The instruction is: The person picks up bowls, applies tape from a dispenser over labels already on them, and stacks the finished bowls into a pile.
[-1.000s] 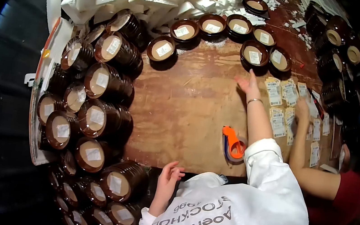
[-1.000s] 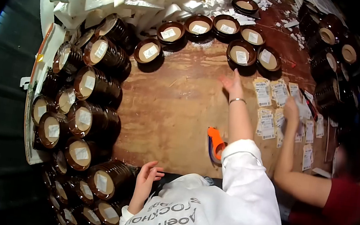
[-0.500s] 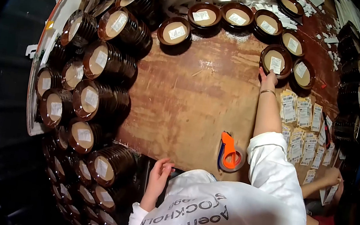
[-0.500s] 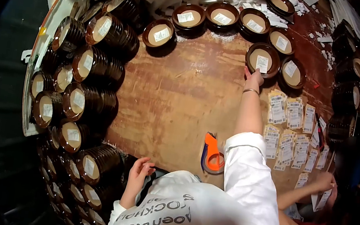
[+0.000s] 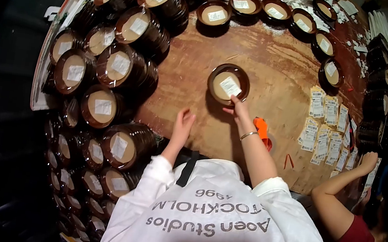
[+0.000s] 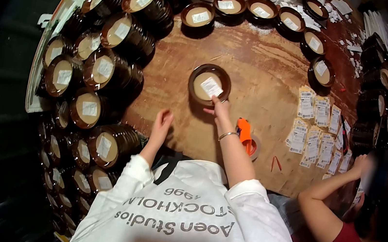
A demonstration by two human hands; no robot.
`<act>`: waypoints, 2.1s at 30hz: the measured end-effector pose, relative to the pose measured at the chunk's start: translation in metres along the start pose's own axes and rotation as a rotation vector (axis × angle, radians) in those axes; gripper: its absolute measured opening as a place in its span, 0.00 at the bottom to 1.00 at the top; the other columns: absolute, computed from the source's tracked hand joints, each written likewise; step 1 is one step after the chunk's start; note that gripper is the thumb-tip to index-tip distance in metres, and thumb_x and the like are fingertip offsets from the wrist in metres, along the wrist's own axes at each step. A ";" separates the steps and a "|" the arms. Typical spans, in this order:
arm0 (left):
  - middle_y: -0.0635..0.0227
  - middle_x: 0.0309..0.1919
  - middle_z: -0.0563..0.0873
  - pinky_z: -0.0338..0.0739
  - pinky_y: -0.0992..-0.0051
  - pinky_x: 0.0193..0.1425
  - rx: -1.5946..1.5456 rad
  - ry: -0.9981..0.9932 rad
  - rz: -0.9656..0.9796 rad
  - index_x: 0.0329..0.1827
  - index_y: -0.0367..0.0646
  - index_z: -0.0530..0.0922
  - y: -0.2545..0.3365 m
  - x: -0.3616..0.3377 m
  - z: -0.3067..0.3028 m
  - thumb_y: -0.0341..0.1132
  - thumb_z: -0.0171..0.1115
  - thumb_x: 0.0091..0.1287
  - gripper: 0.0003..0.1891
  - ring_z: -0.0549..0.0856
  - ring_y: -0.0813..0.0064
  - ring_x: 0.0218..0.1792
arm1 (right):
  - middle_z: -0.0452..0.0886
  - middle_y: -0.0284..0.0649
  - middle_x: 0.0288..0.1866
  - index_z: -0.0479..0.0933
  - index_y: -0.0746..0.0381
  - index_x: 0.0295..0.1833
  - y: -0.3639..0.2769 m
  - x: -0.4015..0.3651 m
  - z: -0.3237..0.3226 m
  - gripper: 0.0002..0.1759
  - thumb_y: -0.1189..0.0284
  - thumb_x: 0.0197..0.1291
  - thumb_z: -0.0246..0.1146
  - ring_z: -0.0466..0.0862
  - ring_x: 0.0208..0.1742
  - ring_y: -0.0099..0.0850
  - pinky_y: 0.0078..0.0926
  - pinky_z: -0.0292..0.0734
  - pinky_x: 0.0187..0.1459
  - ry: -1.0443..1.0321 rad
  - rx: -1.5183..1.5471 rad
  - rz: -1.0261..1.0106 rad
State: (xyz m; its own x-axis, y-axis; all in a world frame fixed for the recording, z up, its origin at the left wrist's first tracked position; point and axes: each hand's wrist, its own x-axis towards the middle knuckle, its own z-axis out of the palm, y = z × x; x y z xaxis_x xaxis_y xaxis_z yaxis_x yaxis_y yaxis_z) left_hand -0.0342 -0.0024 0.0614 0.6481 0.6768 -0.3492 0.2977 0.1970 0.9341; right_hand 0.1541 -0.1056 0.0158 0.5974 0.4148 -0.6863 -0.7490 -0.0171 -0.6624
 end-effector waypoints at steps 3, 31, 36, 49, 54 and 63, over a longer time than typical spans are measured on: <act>0.54 0.54 0.67 0.62 0.73 0.57 -0.104 0.106 -0.036 0.58 0.37 0.60 -0.012 0.030 -0.005 0.41 0.56 0.61 0.27 0.69 0.67 0.54 | 0.75 0.45 0.44 0.65 0.67 0.53 0.029 -0.035 0.020 0.20 0.68 0.57 0.54 0.80 0.38 0.33 0.28 0.81 0.27 -0.087 -0.195 0.041; 0.62 0.53 0.70 0.60 0.75 0.58 -0.609 0.199 -0.393 0.58 0.37 0.62 -0.047 0.035 0.041 0.52 0.44 0.65 0.28 0.69 0.71 0.53 | 0.69 0.48 0.38 0.63 0.69 0.43 0.064 -0.132 -0.097 0.29 0.64 0.41 0.69 0.70 0.42 0.39 0.32 0.66 0.44 0.604 -1.194 -0.491; 0.59 0.58 0.65 0.58 0.74 0.60 -0.566 0.263 -0.353 0.61 0.36 0.58 -0.057 0.041 0.050 0.53 0.45 0.64 0.31 0.66 0.68 0.57 | 0.69 0.53 0.41 0.64 0.71 0.42 0.074 -0.114 -0.101 0.29 0.64 0.40 0.69 0.70 0.46 0.46 0.35 0.64 0.48 0.556 -1.166 -0.353; 0.59 0.53 0.67 0.57 0.72 0.59 -0.269 0.261 -0.068 0.55 0.38 0.62 -0.045 0.024 0.040 0.47 0.49 0.63 0.24 0.65 0.68 0.55 | 0.76 0.40 0.41 0.66 0.66 0.52 0.020 -0.132 -0.112 0.23 0.68 0.52 0.61 0.77 0.41 0.31 0.25 0.71 0.46 0.187 -0.205 -0.262; 0.59 0.51 0.67 0.57 0.72 0.59 -0.264 -0.209 0.213 0.55 0.38 0.62 0.086 -0.028 0.036 0.43 0.52 0.62 0.23 0.65 0.66 0.56 | 0.75 0.40 0.37 0.64 0.66 0.52 -0.015 -0.197 -0.076 0.29 0.60 0.49 0.63 0.76 0.40 0.32 0.34 0.69 0.51 -0.186 0.563 -0.170; 0.54 0.57 0.65 0.61 0.74 0.59 -0.296 -0.353 0.245 0.62 0.35 0.55 0.120 -0.096 0.052 0.45 0.45 0.66 0.27 0.67 0.70 0.57 | 0.79 0.40 0.32 0.70 0.63 0.39 -0.013 -0.214 -0.032 0.25 0.54 0.43 0.66 0.78 0.34 0.34 0.29 0.63 0.51 -1.017 0.573 -0.150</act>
State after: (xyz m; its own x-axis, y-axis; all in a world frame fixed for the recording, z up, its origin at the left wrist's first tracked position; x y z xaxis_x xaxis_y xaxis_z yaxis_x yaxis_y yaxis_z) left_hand -0.0245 -0.0803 0.2037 0.8861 0.4577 -0.0733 -0.0706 0.2896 0.9545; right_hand 0.0450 -0.2237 0.1612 0.3815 0.9173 0.1142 -0.8647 0.3978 -0.3066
